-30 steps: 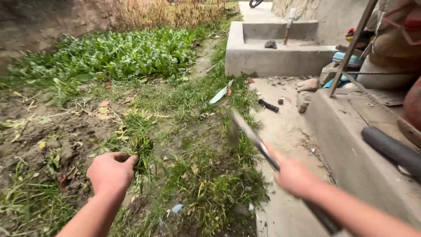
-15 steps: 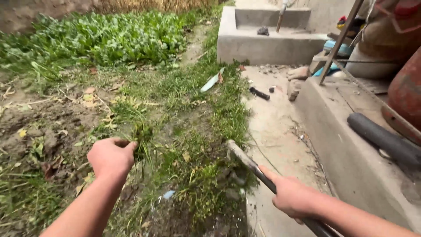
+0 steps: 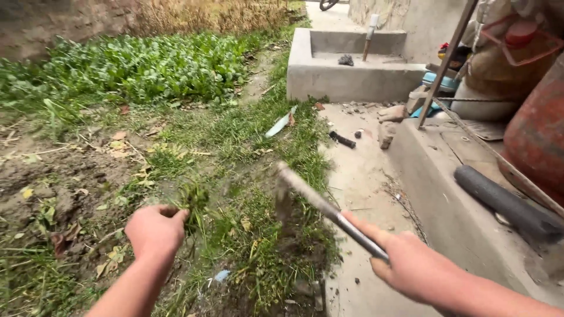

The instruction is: Using a hand hoe to loosen weeds from the soil and then picking them up by hand to place them in a collection container.

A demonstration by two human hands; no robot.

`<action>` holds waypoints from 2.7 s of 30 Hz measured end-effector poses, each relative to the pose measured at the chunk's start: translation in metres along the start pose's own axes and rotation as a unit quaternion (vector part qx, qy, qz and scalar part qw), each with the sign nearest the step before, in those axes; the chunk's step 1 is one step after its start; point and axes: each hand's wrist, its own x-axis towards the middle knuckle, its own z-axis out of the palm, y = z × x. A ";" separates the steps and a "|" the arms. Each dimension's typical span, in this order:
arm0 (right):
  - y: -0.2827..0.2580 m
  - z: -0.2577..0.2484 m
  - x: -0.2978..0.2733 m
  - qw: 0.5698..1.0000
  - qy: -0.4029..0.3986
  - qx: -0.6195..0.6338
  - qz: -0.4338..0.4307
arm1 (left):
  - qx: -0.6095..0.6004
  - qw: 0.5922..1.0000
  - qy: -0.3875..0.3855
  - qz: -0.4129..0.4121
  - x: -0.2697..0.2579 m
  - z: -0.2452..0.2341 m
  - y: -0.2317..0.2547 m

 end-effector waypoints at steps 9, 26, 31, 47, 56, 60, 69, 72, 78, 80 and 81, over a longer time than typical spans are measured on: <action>-0.032 -0.005 0.072 0.985 0.042 0.162 0.038 | 0.133 0.989 0.056 0.009 0.041 0.030 -0.048; 0.040 0.060 0.035 0.998 -0.062 0.020 -0.010 | 0.039 0.999 -0.019 -0.019 0.006 0.042 -0.024; 0.004 -0.010 0.042 0.996 0.009 0.068 0.059 | 0.077 0.997 -0.008 -0.031 0.010 0.053 -0.027; 0.018 0.056 0.071 0.994 -0.105 0.025 -0.030 | 0.093 0.994 -0.020 -0.050 0.017 0.072 -0.030; -0.023 -0.021 0.065 0.999 0.024 0.028 0.006 | 0.094 0.994 0.022 -0.042 0.034 0.066 -0.031; 0.012 0.073 0.091 0.996 -0.057 0.057 0.033 | 0.073 0.997 0.002 -0.032 0.041 0.057 -0.052; 0.032 0.068 0.037 0.995 -0.098 -0.019 0.016 | 0.095 0.995 0.029 0.007 0.008 0.046 -0.030; 0.037 0.053 0.017 0.993 -0.110 -0.017 0.047 | 0.117 0.993 0.018 -0.005 0.016 0.046 -0.035; 0.029 0.020 0.016 0.996 -0.004 -0.088 -0.030 | 0.107 0.992 0.047 0.035 0.018 0.042 -0.037; 0.005 0.003 0.017 0.998 0.045 -0.040 -0.034 | 0.053 0.998 0.023 0.003 0.001 0.034 -0.027; 0.001 0.018 0.026 0.998 0.040 -0.040 -0.034 | 0.056 0.998 0.022 0.000 0.002 0.034 -0.030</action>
